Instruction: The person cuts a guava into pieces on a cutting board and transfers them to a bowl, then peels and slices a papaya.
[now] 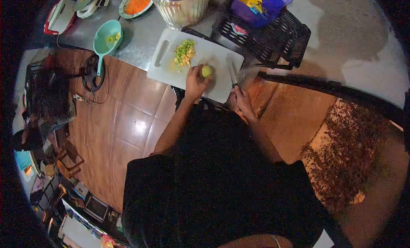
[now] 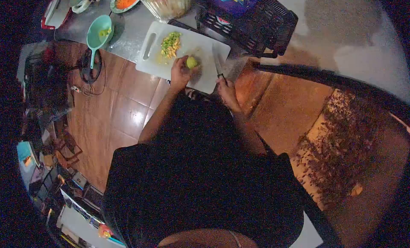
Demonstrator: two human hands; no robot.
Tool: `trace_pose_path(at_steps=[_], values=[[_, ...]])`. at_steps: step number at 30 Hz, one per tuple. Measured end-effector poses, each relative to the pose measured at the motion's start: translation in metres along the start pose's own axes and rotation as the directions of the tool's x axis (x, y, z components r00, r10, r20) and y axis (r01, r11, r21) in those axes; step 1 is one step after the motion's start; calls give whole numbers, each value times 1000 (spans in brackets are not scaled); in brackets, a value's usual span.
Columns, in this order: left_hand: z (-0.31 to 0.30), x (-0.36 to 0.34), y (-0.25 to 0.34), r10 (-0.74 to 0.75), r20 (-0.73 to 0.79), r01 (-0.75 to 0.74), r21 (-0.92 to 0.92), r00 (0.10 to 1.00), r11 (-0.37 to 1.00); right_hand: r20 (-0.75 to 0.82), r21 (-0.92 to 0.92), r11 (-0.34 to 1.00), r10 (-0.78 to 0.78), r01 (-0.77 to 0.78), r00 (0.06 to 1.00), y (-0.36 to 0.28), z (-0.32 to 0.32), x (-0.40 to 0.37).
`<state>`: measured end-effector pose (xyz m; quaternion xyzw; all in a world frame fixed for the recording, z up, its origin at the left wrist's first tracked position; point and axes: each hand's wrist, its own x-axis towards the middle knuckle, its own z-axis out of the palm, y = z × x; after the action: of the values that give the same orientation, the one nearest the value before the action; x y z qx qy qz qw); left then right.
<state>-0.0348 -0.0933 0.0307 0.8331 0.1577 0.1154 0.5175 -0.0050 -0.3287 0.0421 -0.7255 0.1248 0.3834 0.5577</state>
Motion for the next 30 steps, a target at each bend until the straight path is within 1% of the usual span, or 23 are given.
trace_pose_path(at_steps=[1, 3, 4, 6, 7, 9, 10, 11, 13, 14, 15, 16, 18, 20, 22, 24, 26, 28, 30], values=[[2, -3, -3, -6, -7, 6, 1, 1000, 1000, 7, -5, 1000, 2, -2, 1000, 0, 4, 2], [8, -9, -10, -79, -64, 67, -171, 995, 983, -98, -185, 971, -174, 154, 980, 3, 18, 4], [13, -11, -13, -83, -67, 71, -171, 994, 983, -94, -187, 970, -173, 153, 980, 9, 21, 9], [19, -12, -14, -202, -144, 139, -359, 969, 923, -25, -182, 966, -191, 183, 981, 14, 31, 17], [19, -13, -13, -203, -152, 138, -358, 967, 923, -18, -184, 965, -194, 187, 981, 15, 36, 18], [17, -13, -12, -281, -125, 210, -403, 952, 891, -46, -253, 944, -230, 211, 972, 13, 46, 17], [17, -13, -12, -284, -132, 210, -402, 950, 891, -41, -350, 896, -305, 272, 952, 10, 49, 16], [16, -12, -13, -291, -113, 218, -425, 950, 878, -34, -352, 895, -305, 274, 952, 7, 50, 14], [14, -12, -13, -298, -98, 225, -447, 950, 865, 69, -447, 832, -334, 328, 940, 0, 51, 14], [14, -12, -13, -325, -82, 260, -433, 942, 863, 74, -447, 831, -335, 331, 939, -3, 52, 14], [11, -12, -11, -352, -67, 294, -418, 934, 859, 80, -467, 804, -377, 369, 923, -5, 53, 13], [9, -12, -8, -354, -72, 294, -418, 933, 860, 87, -485, 774, -419, 406, 904, -7, 54, 13], [6, -11, -3, -290, -74, 247, -354, 954, 902, 97, -495, 762, -430, 418, 898, -11, 55, 12], [9, -12, -11, -295, -64, 250, -380, 953, 891, 101, -506, 749, -441, 428, 892, -12, 55, 11], [12, -13, -15, -300, -54, 254, -405, 952, 878, 104, -524, 751, -413, 403, 905, -13, 56, 10], [13, -14, -16, -314, -63, 244, -492, 947, 835, 107, -520, 761, -392, 387, 914, -13, 55, 9], [14, -14, -16, -327, -68, 257, -478, 943, 840, 109, -518, 771, -369, 370, 923, -13, 55, 9], [13, -13, -12, -338, -73, 269, -463, 938, 845, 90, -566, 732, -401, 379, 911, -10, 55, 11], [11, -14, -10, -330, -79, 261, -454, 941, 852, 96, -575, 733, -380, 363, 920, -11, 55, 13]])
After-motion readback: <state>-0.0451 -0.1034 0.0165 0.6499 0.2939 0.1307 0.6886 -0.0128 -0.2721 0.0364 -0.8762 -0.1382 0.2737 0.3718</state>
